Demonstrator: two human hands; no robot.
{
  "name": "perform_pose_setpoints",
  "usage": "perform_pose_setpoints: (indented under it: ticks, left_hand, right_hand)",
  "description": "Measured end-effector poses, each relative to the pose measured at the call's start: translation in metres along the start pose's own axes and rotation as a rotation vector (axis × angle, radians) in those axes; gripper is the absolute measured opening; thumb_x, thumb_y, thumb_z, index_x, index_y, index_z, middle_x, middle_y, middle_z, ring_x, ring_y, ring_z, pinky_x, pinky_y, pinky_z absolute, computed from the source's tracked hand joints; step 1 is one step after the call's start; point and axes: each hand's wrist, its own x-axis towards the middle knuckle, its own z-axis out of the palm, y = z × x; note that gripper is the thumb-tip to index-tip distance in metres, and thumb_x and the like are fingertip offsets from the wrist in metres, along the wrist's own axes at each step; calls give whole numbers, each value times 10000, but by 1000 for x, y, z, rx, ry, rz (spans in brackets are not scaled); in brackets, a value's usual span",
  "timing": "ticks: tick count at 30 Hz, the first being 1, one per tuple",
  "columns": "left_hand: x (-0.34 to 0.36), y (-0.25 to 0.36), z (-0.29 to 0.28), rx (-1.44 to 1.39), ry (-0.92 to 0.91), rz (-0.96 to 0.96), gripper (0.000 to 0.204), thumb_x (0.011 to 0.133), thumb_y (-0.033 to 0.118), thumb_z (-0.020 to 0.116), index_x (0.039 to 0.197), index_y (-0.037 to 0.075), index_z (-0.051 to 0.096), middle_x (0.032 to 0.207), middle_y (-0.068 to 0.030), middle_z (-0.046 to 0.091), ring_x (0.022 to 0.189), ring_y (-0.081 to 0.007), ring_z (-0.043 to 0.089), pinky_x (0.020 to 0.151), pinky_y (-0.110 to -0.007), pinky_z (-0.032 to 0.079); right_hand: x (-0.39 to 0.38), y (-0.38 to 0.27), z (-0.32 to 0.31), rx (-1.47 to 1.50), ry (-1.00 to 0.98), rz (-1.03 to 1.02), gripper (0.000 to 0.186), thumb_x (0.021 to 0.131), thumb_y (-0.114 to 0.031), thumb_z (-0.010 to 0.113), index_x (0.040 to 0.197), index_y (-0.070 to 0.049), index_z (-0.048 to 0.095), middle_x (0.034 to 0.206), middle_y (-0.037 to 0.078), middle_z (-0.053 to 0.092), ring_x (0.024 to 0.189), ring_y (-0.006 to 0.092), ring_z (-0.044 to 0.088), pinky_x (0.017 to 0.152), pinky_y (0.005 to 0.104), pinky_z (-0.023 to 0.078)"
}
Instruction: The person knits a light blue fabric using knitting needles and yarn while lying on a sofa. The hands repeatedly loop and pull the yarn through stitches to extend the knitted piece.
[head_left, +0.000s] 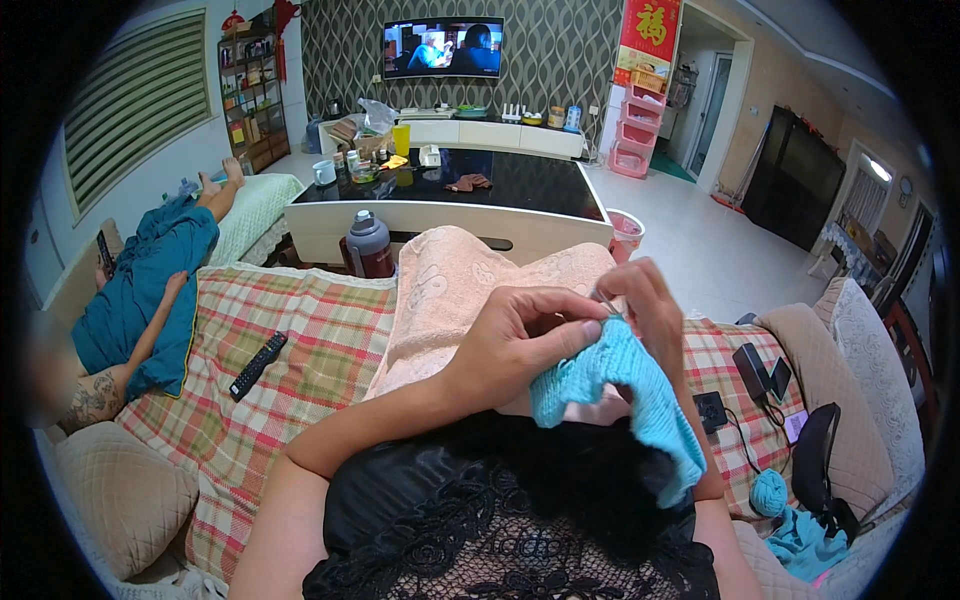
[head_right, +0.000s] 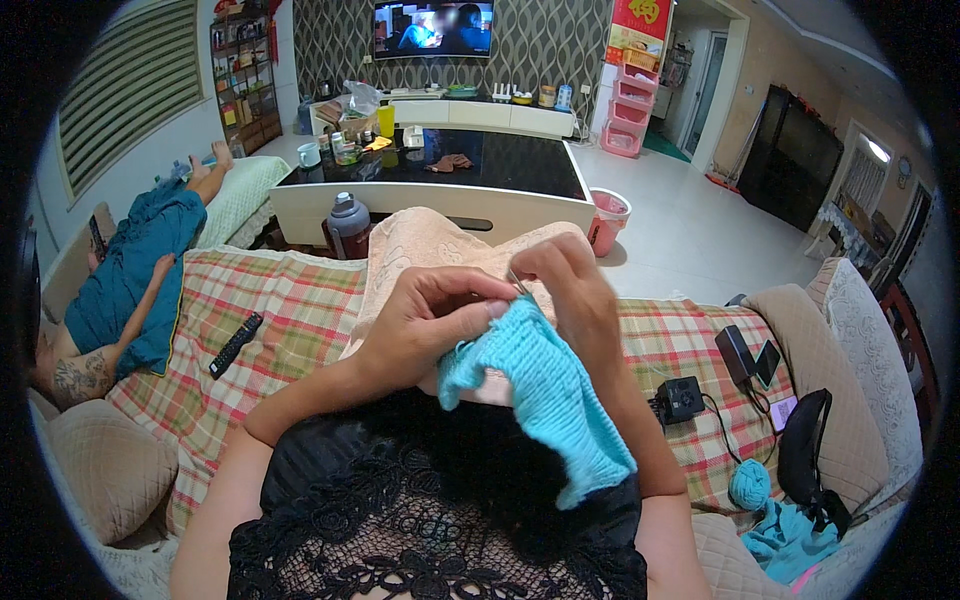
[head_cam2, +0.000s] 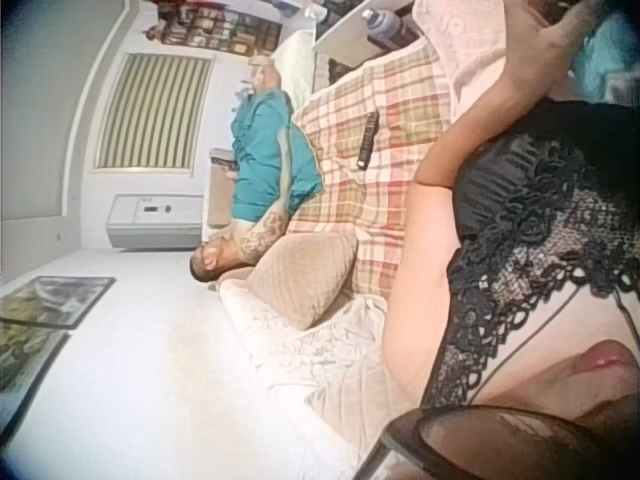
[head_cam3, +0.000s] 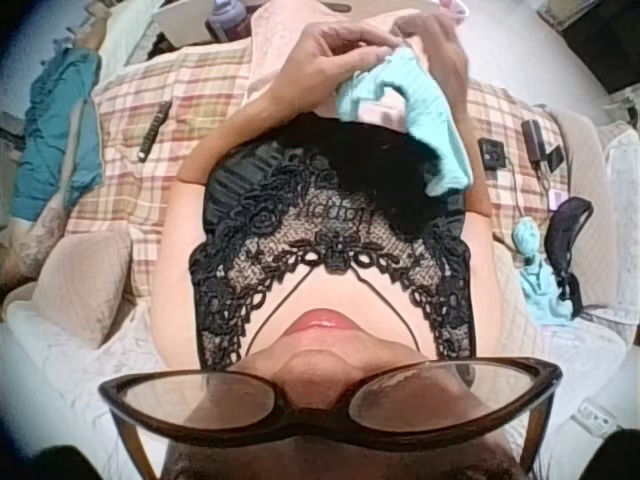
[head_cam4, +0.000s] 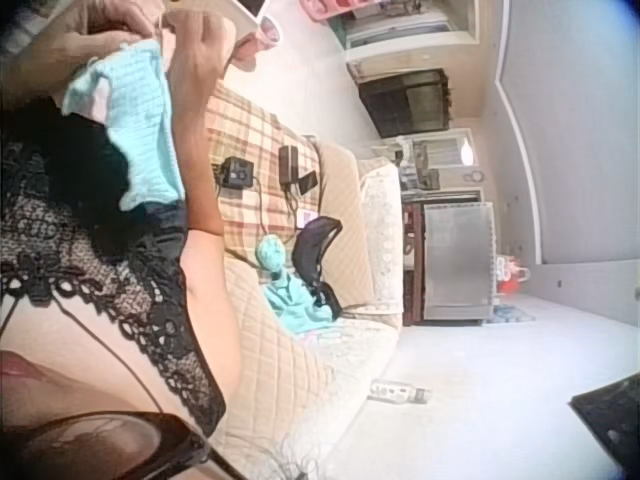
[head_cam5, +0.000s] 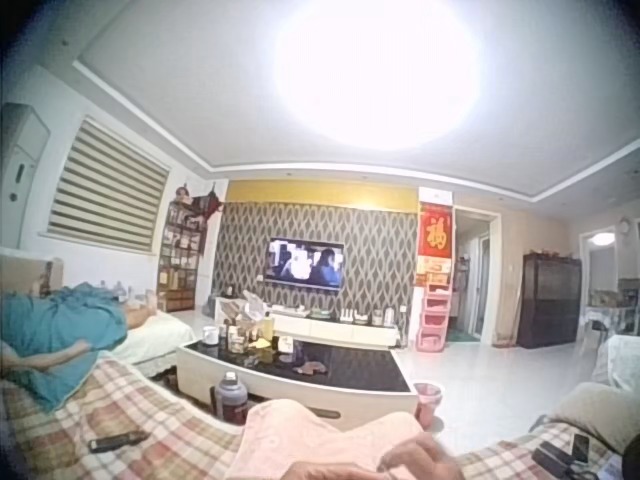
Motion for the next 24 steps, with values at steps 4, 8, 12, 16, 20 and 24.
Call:
perform_pose_setpoints:
  ticks: [4, 8, 12, 16, 20, 24]
  left_hand:
    - [-1, -2, -1, 2, 32, -4, 216, 861, 102, 604, 1042, -16, 621, 917, -67, 642, 810, -88, 602, 754, -227, 497]
    - [0, 7, -3, 6, 82, 17, 225, 877, 118, 587, 1076, 13, 589, 937, -49, 621, 855, -84, 580, 801, -228, 477]
    - [0, -1, -5, -41, 103, 56, 198, 880, 122, 584, 1049, 18, 593, 960, -58, 619, 880, -94, 582, 812, -242, 478]
    - [-2, 2, -4, -17, -4, -29, 209, 873, 85, 585, 1061, 0, 621, 986, -89, 632, 893, -117, 597, 823, -252, 488]
    - [0, 1, -2, 55, 15, 2, 211, 868, 87, 594, 1051, -1, 651, 1023, -110, 644, 909, -135, 612, 818, -251, 498]
    - [0, 4, -2, 60, 84, 51, 203, 871, 83, 586, 1047, 0, 645, 1022, -106, 643, 915, -128, 605, 818, -254, 495]
  right_hand:
    - [0, -15, -4, 8, 151, -108, 297, 698, -281, 756, 868, -67, 638, 827, 52, 550, 790, 186, 555, 625, 275, 460]
    - [-9, -7, -20, -220, 224, -269, 294, 640, -270, 785, 869, -108, 699, 798, 16, 538, 731, 145, 521, 585, 282, 429]
    - [-12, -3, -20, -169, 153, -276, 285, 657, -277, 769, 888, -132, 687, 812, 8, 528, 743, 158, 510, 606, 284, 427]
    - [-5, -7, -18, -94, 123, -324, 233, 699, -244, 751, 841, -111, 622, 826, 14, 497, 748, 156, 480, 617, 288, 417]
    - [-7, -4, -21, -152, 233, -309, 283, 699, -311, 748, 787, -111, 568, 817, 22, 471, 731, 152, 465, 598, 284, 401]
    - [-11, -5, -25, -150, 200, -342, 313, 668, -360, 752, 775, -128, 571, 796, 5, 466, 722, 147, 452, 588, 276, 379]
